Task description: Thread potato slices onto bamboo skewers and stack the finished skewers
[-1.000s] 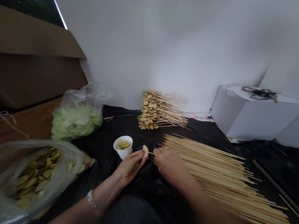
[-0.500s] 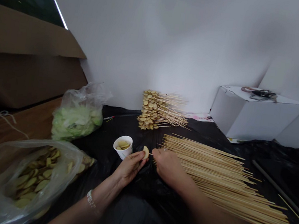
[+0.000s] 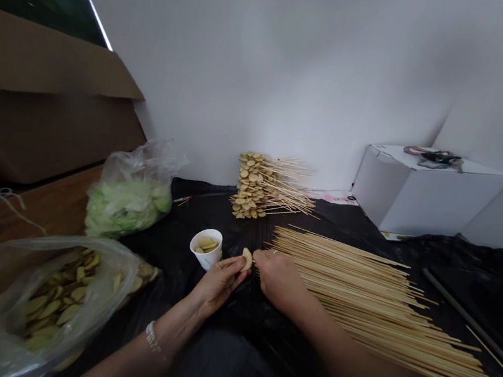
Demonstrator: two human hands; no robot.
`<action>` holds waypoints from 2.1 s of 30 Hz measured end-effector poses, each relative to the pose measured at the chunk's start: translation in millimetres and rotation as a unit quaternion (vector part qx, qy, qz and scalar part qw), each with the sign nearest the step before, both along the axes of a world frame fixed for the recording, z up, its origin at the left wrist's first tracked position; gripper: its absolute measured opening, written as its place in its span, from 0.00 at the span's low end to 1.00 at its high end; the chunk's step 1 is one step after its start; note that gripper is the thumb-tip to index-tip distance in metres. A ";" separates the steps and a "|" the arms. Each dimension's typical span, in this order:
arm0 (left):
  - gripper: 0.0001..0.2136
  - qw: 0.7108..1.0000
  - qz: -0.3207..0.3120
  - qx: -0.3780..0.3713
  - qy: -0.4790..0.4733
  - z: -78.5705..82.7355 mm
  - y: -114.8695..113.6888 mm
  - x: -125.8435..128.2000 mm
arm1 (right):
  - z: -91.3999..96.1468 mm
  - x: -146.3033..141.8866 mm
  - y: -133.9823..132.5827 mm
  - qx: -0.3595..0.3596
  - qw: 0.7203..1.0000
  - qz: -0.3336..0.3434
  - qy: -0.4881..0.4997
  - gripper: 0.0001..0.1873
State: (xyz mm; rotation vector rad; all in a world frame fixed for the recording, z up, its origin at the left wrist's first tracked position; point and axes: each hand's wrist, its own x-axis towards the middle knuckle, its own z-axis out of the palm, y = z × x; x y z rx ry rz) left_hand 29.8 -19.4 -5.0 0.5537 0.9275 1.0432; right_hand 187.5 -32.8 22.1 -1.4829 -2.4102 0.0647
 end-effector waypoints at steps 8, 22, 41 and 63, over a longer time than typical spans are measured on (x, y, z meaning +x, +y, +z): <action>0.02 0.999 0.044 -0.010 -0.015 3.6 2.3 -0.6 | 11.3 18.0 5.2 -0.041 0.999 -0.001 0.010 0.14; 0.03 0.999 -0.025 0.027 0.014 2.4 -2.0 0.1 | 5.3 4.6 -1.1 -0.080 0.996 -0.022 0.045 0.15; 0.02 0.998 -0.050 0.016 0.025 6.3 -2.9 1.3 | 0.0 -5.8 -3.4 -0.105 0.991 -0.037 0.080 0.14; 0.36 0.977 -0.146 0.006 -0.157 8.3 0.0 -10.1 | 12.9 42.7 15.6 -0.226 0.926 0.038 0.299 0.13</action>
